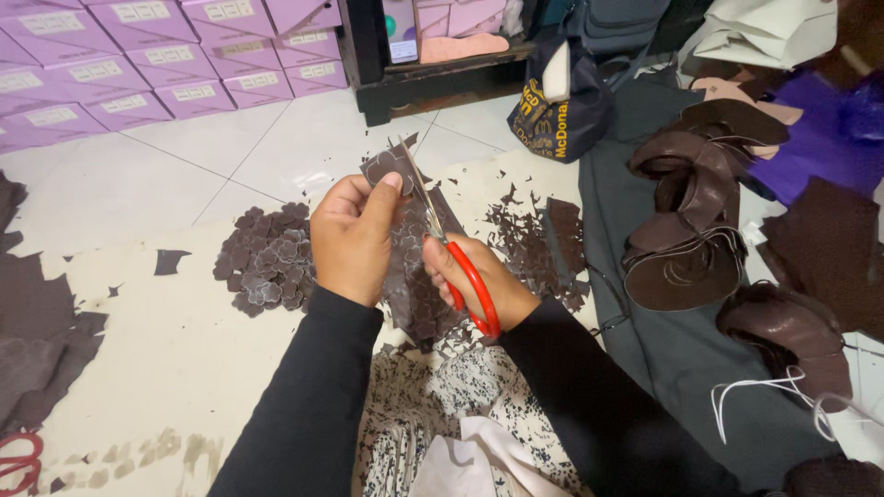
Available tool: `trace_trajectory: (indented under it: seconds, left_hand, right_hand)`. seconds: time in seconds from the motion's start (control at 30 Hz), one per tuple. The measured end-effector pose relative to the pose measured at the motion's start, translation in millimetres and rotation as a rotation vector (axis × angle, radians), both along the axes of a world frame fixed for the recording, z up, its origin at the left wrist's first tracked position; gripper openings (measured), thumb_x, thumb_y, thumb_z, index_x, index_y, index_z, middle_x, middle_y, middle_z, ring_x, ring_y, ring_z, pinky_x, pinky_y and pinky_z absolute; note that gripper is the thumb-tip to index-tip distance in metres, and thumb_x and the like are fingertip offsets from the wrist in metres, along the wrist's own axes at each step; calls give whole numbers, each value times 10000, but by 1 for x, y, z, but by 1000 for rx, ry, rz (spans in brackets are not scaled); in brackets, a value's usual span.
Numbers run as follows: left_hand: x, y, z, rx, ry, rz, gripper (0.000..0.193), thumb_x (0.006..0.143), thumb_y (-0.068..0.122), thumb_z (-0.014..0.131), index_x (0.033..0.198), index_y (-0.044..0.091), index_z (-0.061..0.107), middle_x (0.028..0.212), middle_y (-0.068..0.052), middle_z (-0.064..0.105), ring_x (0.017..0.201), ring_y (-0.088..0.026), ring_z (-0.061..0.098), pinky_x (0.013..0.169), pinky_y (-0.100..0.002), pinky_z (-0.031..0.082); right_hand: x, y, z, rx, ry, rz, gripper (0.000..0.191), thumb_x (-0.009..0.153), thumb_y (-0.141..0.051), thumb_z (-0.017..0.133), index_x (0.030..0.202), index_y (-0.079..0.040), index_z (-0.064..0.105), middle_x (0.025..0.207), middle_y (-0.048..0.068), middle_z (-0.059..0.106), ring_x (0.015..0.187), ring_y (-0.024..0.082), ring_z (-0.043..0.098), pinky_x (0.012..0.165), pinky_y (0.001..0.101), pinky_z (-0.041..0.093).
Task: The person sits on the floor and uses red-handled scissors to cut small flower-shaped pieces from a dark brown sheet with a white pattern. Cut pieces are placed in a growing pile to the left while offcuts remain scattered nearby.
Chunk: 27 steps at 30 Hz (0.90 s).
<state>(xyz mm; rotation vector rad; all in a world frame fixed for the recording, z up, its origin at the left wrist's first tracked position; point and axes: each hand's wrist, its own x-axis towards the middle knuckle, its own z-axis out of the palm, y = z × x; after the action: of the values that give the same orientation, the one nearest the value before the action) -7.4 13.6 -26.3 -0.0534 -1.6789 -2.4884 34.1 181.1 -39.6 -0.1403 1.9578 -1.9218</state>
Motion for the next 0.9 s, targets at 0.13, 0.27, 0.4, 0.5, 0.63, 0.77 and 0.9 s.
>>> trace_trajectory:
  seconds: [0.13,0.27,0.4,0.5,0.63,0.77,0.9]
  left_hand:
    - [-1,4,1,26,-5,24,153,977,159,705,906,29,667,834,-20,711,710,-49,591,654,-200,474]
    - [2,8,4,37,7,37,156,981,165,705,916,29,667,850,-19,712,739,-51,613,680,-203,492]
    - [4,13,13,53,14,53,162,982,172,707,918,28,673,852,-24,707,741,-61,619,709,-219,532]
    - [6,19,23,87,-27,70,170,979,176,711,898,37,659,835,-24,706,726,-66,614,697,-224,524]
    - [7,25,32,163,-70,87,174,967,165,716,870,43,641,811,-20,688,714,-78,615,691,-233,523]
    - [8,23,35,135,-59,86,180,970,164,712,853,52,634,801,-15,693,710,-74,611,683,-223,516]
    - [9,21,36,33,-2,89,201,984,157,717,841,50,625,800,-5,677,706,-65,582,660,-217,486]
  right_hand:
    - [1,-1,1,-42,15,-16,513,995,-585,529,851,-92,501,726,-27,473,594,62,445,514,223,418]
    - [2,-3,1,-76,15,-38,483,997,-552,538,846,-94,502,717,-27,478,584,61,444,506,224,416]
    - [3,-9,8,-111,53,-85,470,1011,-536,540,850,-97,494,721,-36,463,585,51,434,500,221,401]
    - [3,-13,15,-132,49,-121,458,1009,-530,540,860,-99,494,715,-44,458,573,46,435,490,218,400]
    - [3,-18,23,-121,31,-149,468,1013,-524,550,853,-88,488,675,-26,461,527,59,431,467,222,389]
    - [2,-15,28,-102,-4,-135,474,998,-541,550,861,-89,505,669,-19,473,519,59,439,462,222,393]
    - [3,-8,33,-44,89,-110,483,994,-572,555,888,-102,520,713,-34,486,566,47,464,501,208,405]
